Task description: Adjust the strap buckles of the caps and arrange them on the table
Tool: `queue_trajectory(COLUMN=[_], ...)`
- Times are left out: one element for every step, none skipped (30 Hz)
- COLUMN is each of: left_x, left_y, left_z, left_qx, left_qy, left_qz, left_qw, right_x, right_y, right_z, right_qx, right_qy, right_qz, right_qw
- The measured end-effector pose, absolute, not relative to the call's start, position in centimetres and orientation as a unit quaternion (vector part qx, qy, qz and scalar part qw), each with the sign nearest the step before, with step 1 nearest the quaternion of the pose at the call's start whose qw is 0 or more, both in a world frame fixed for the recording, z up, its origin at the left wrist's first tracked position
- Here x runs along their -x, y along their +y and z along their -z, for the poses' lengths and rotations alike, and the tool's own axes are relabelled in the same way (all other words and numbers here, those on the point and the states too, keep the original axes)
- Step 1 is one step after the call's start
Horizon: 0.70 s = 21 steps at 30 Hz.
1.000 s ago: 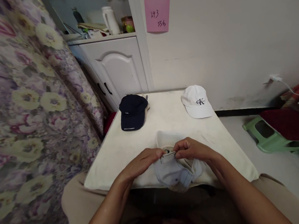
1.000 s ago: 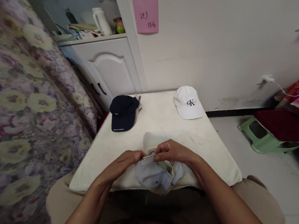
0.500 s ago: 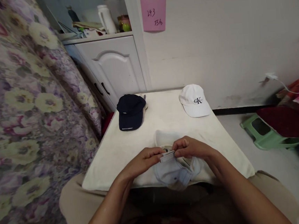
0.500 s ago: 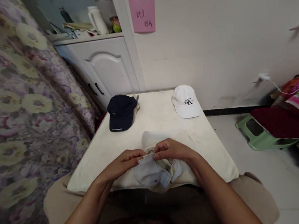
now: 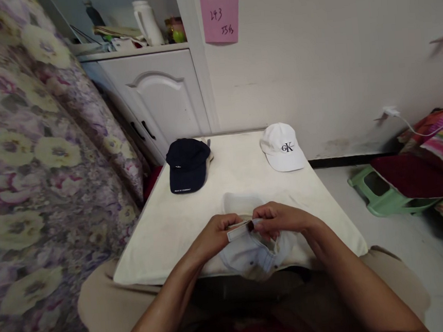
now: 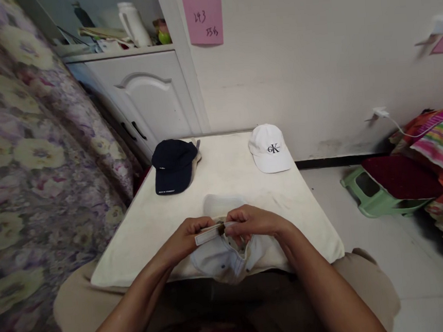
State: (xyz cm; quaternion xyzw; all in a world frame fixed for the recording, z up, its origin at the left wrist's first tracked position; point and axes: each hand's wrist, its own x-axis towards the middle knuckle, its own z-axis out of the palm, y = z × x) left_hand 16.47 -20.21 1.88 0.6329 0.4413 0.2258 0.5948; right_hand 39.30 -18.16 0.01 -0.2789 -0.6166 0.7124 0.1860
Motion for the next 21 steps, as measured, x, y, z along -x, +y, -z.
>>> queue_trajectory(left_x=[-16.42,-16.40,-16.38,-16.38,-16.38,-16.39,-16.40,-16.41,-16.41,-16.41,-16.41,-16.40,-16.39,-16.38,-16.38,-16.38,-16.38,-16.39,-16.41,-16.42,-16.44], left_y=[-20.18,-20.15,-20.12,-20.10,-20.09,-20.08,-20.08,-20.09,-20.10,-20.11,-20.12,-20.13,-20.14,-20.14,-20.14,-20.14,-20.13,-20.13,-20.13,-20.13,-20.14], left_z=[-1.87,-1.87,-1.90,-1.93,-1.95,-1.98,-1.99,-1.98,-1.97,-1.95,-1.94,-1.93,-1.93,-1.95,-1.99,-2.03,-2.08,-2.11,-2.14,-2.15,-2.14], left_qx=[-0.628,-0.625,-0.623,-0.623,-0.625,-0.628,-0.631,-0.633,-0.635,-0.635,-0.634,-0.631,-0.630,-0.628,-0.627,-0.629,-0.632,-0.635,-0.637,-0.637,-0.637], left_qy=[0.444,0.444,0.443,0.441,0.439,0.438,0.436,0.436,0.437,0.438,0.439,0.441,0.443,0.444,0.445,0.446,0.446,0.444,0.441,0.438,0.435], left_qz=[-0.227,-0.227,-0.226,-0.225,-0.225,-0.226,-0.226,-0.226,-0.225,-0.224,-0.223,-0.222,-0.221,-0.220,-0.219,-0.218,-0.217,-0.217,-0.217,-0.217,-0.216], left_qw=[0.598,0.601,0.604,0.605,0.605,0.603,0.601,0.599,0.597,0.596,0.597,0.598,0.599,0.600,0.600,0.599,0.596,0.594,0.594,0.596,0.599], right_x=[-39.39,-39.43,-39.41,-39.35,-39.28,-39.21,-39.17,-39.16,-39.19,-39.24,-39.31,-39.38,-39.43,-39.47,-39.47,-39.44,-39.39,-39.32,-39.24,-39.17,-39.10], right_y=[-18.16,-18.15,-18.14,-18.13,-18.12,-18.12,-18.12,-18.13,-18.14,-18.14,-18.14,-18.14,-18.13,-18.12,-18.11,-18.11,-18.11,-18.12,-18.14,-18.16,-18.17], right_z=[-0.01,0.03,0.08,0.14,0.17,0.18,0.16,0.10,0.02,-0.05,-0.12,-0.15,-0.15,-0.12,-0.06,0.00,0.06,0.11,0.14,0.15,0.14], right_qx=[0.274,0.269,0.266,0.262,0.260,0.258,0.258,0.258,0.258,0.256,0.254,0.251,0.248,0.247,0.247,0.248,0.250,0.250,0.251,0.252,0.253], right_qy=[-0.618,-0.617,-0.615,-0.613,-0.611,-0.610,-0.610,-0.613,-0.618,-0.623,-0.628,-0.632,-0.634,-0.635,-0.635,-0.634,-0.631,-0.628,-0.624,-0.621,-0.618], right_qz=[-0.713,-0.714,-0.715,-0.718,-0.720,-0.721,-0.722,-0.721,-0.718,-0.715,-0.712,-0.710,-0.708,-0.707,-0.707,-0.708,-0.709,-0.711,-0.714,-0.717,-0.719], right_qw=[0.188,0.193,0.198,0.202,0.204,0.203,0.200,0.195,0.190,0.187,0.185,0.185,0.187,0.188,0.189,0.190,0.192,0.194,0.194,0.194,0.193])
